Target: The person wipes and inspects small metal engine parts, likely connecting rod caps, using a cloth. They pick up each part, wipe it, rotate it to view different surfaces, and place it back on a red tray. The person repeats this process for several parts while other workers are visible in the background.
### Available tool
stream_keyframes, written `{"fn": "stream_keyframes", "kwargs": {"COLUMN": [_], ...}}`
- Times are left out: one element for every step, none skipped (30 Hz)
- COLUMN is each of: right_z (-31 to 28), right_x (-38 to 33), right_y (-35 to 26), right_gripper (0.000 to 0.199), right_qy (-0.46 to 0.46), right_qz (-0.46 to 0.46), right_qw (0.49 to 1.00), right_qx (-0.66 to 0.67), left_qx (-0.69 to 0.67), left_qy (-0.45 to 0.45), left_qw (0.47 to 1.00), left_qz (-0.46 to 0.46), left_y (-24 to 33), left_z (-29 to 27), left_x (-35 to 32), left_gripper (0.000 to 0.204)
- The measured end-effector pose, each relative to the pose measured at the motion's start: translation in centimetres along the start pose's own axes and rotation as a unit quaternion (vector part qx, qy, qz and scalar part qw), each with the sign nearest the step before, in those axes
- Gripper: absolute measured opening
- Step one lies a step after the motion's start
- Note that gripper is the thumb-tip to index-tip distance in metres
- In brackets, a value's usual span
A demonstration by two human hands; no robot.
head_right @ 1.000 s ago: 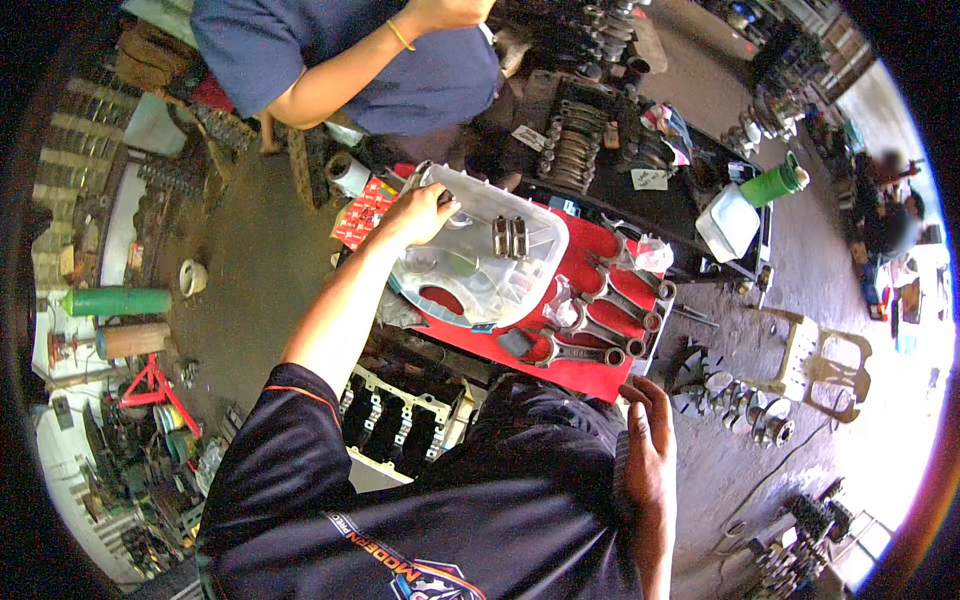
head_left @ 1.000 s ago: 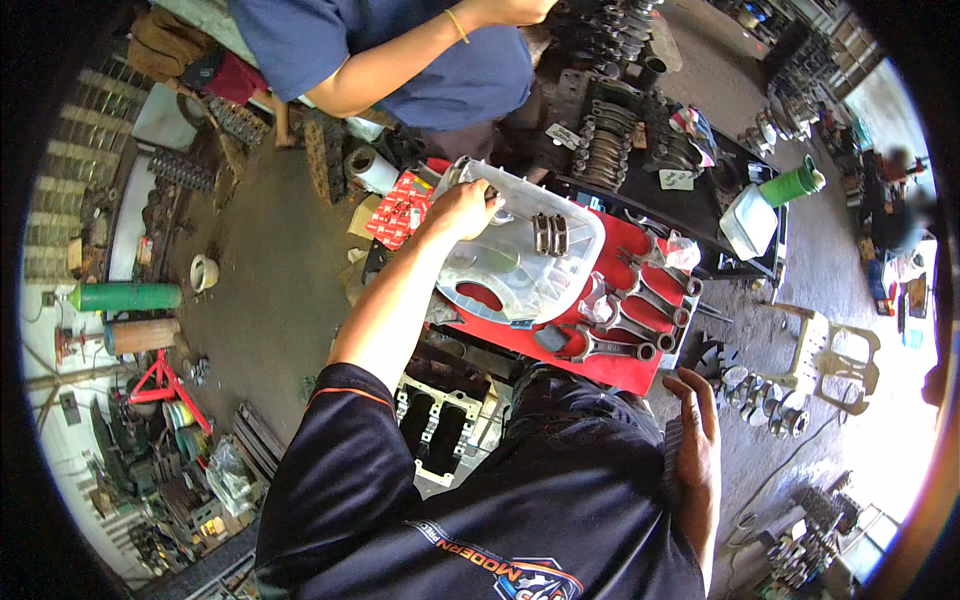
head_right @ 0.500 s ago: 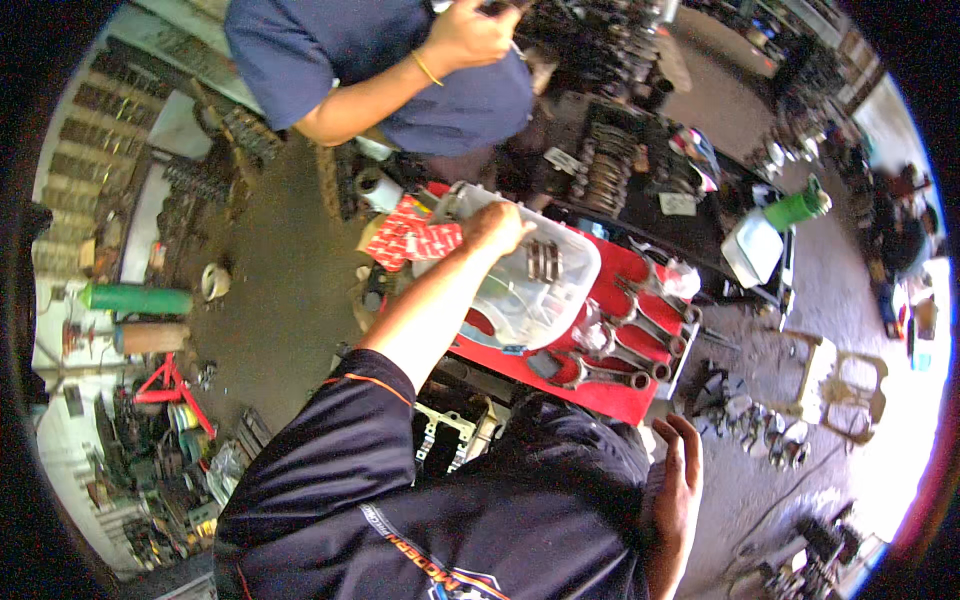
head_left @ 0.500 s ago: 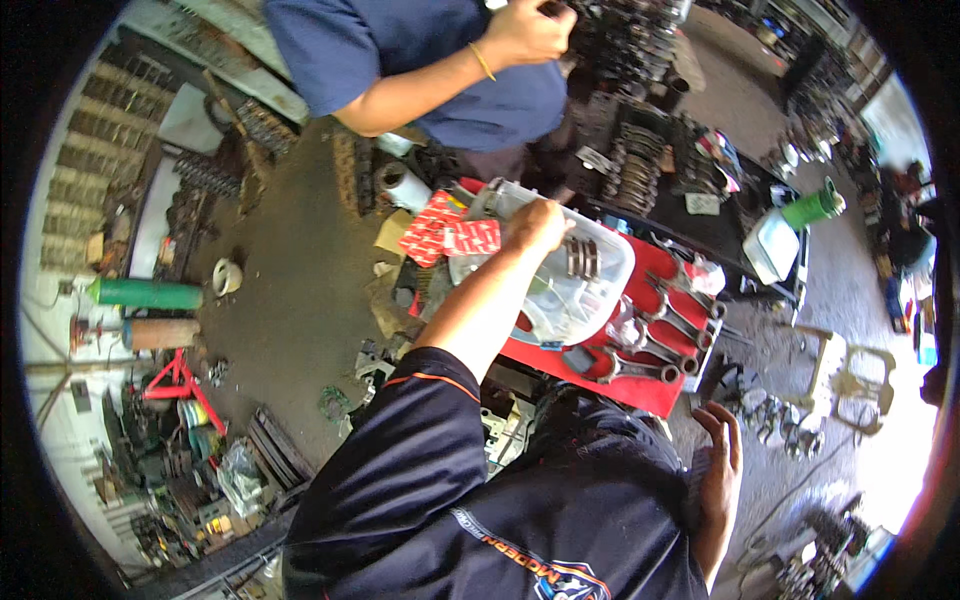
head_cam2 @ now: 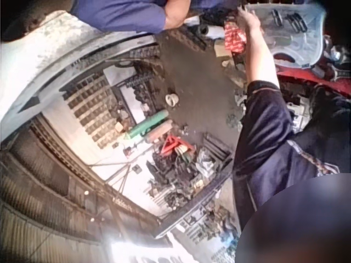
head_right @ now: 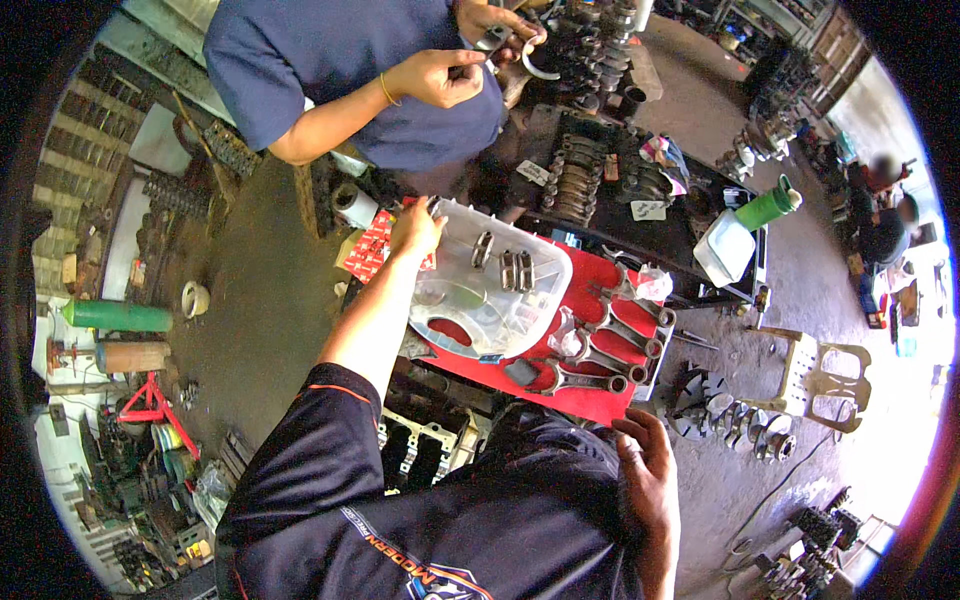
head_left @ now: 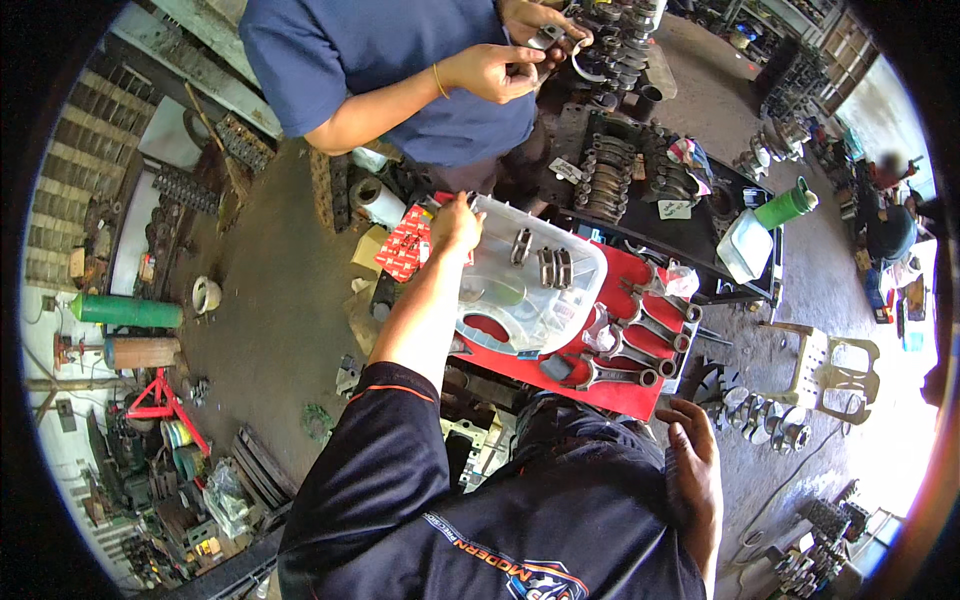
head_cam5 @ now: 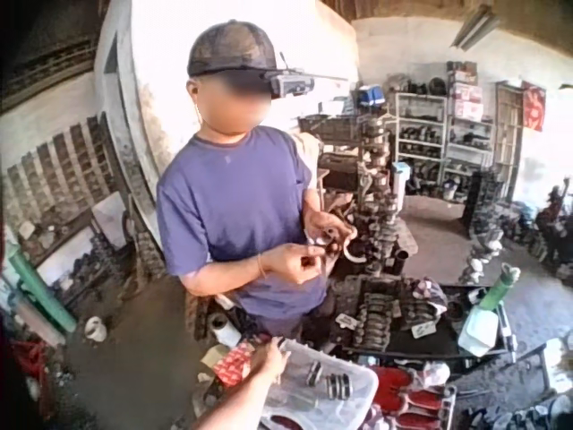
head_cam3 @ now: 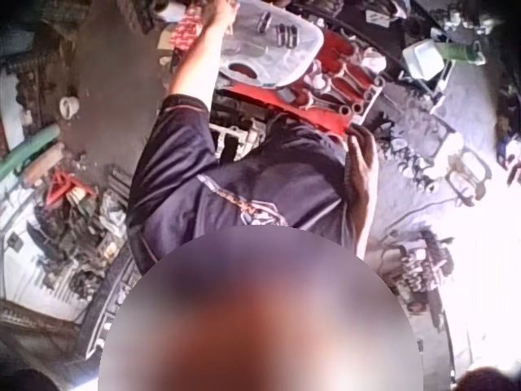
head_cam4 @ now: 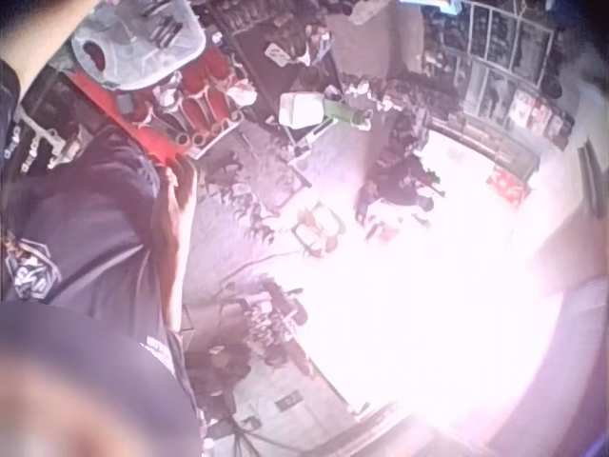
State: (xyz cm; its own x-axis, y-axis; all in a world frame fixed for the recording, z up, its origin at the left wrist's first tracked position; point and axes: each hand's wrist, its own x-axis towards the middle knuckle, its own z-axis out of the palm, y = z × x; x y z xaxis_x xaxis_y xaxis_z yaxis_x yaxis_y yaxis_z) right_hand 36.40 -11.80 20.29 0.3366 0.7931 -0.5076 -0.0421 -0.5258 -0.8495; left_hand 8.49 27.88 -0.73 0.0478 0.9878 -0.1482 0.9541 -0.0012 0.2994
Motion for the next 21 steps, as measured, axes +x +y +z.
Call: {"fn": "stream_keyframes", "kwargs": {"right_z": [0.1,0.1,0.0,0.0,0.1,0.2,0.5,0.7,1.0,1.2,1.5,1.7,1.8,1.8,1.9,1.9,1.8,1.5,1.7,1.2,1.0], "right_x": [0.0,-0.1,-0.1,-0.2,-0.2,-0.1,0.0,0.3,0.7,1.1,1.5,2.0,2.6,3.0,3.3,3.4,3.4,3.3,3.0,2.6,2.6], "right_y": [0.0,-0.1,-0.2,-0.4,-0.5,-0.7,-0.9,-1.1,-1.5,-1.8,-2.2,-2.6,-3.0,-3.3,-3.5,-3.7,-3.7,-3.7,-3.4,-3.2,-2.9], "right_gripper": [0.046,0.050,0.054,0.058,0.071,0.074,0.077,0.079,0.095,0.100,0.105,0.110,0.116,0.123,0.125,0.124,0.121,0.119,0.114,0.111,0.110], "right_qy": [-0.011,-0.016,-0.025,-0.034,-0.033,-0.025,-0.017,-0.006,0.005,0.011,0.020,0.029,0.032,0.037,0.029,0.033,0.029,0.022,-0.036,-0.039,-0.052], "right_qz": [0.016,0.032,0.053,0.075,0.086,0.063,0.041,0.021,0.002,-0.019,-0.036,-0.055,-0.088,-0.122,-0.131,-0.143,-0.166,-0.190,-0.124,-0.103,-0.129], "right_qw": [1.000,0.999,0.996,0.991,0.988,0.986,0.984,0.978,0.973,0.970,0.967,0.961,0.960,0.956,0.966,0.968,0.965,0.962,0.990,0.993,0.989], "right_qx": [0.002,-0.029,-0.069,-0.108,-0.127,-0.151,-0.175,-0.209,-0.232,-0.241,-0.252,-0.269,-0.263,-0.263,-0.219,-0.205,-0.200,-0.195,0.056,0.036,0.041], "left_qx": [-0.014,-0.011,-0.028,-0.039,-0.116,-0.174,-0.231,-0.287,-0.477,-0.650,-0.713,-0.760,-0.785,-0.794,-0.781,-0.768,-0.761,-0.729,-0.705,-0.687,-0.664], "left_qy": [0.001,0.012,0.037,0.038,0.068,0.064,0.033,-0.023,-0.114,-0.214,-0.300,-0.372,-0.408,-0.443,-0.473,-0.505,-0.534,-0.554,-0.554,-0.568,-0.564], "left_qw": [1.000,1.000,0.999,0.998,0.991,0.983,0.972,0.957,0.871,0.729,0.634,0.534,0.466,0.415,0.408,0.393,0.368,0.402,0.443,0.454,0.491], "left_qz": [-0.013,-0.022,-0.016,-0.022,0.002,-0.009,0.011,0.011,0.011,0.007,0.003,0.000,-0.007,-0.032,-0.009,0.015,0.011,-0.008,-0.007,-0.003,0.007], "left_y": [-0.2,-0.1,0.0,0.5,1.1,2.2,3.3,4.5,5.9,7.5,9.3,10.9,12.5,13.8,14.8,15.6,15.7,16.4,16.4,16.3,16.5], "left_z": [0.2,0.3,0.4,0.4,0.2,-0.1,-0.6,-1.3,-1.8,-2.1,-2.5,-3.0,-3.5,-4.1,-4.7,-5.3,-6.2,-6.6,-7.2,-7.9,-8.4], "left_x": [0.3,0.5,0.4,0.1,-0.7,-1.6,-2.9,-4.5,-7.0,-10.3,-13.4,-16.3,-19.4,-22.1,-23.9,-25.2,-26.5,-27.2,-27.6,-28.0,-28.1], "left_gripper": [0.041,0.037,0.039,0.041,0.036,0.039,0.037,0.036,0.036,0.037,0.041,0.046,0.052,0.059,0.063,0.066,0.050,0.049,0.047,0.044,0.042]}}
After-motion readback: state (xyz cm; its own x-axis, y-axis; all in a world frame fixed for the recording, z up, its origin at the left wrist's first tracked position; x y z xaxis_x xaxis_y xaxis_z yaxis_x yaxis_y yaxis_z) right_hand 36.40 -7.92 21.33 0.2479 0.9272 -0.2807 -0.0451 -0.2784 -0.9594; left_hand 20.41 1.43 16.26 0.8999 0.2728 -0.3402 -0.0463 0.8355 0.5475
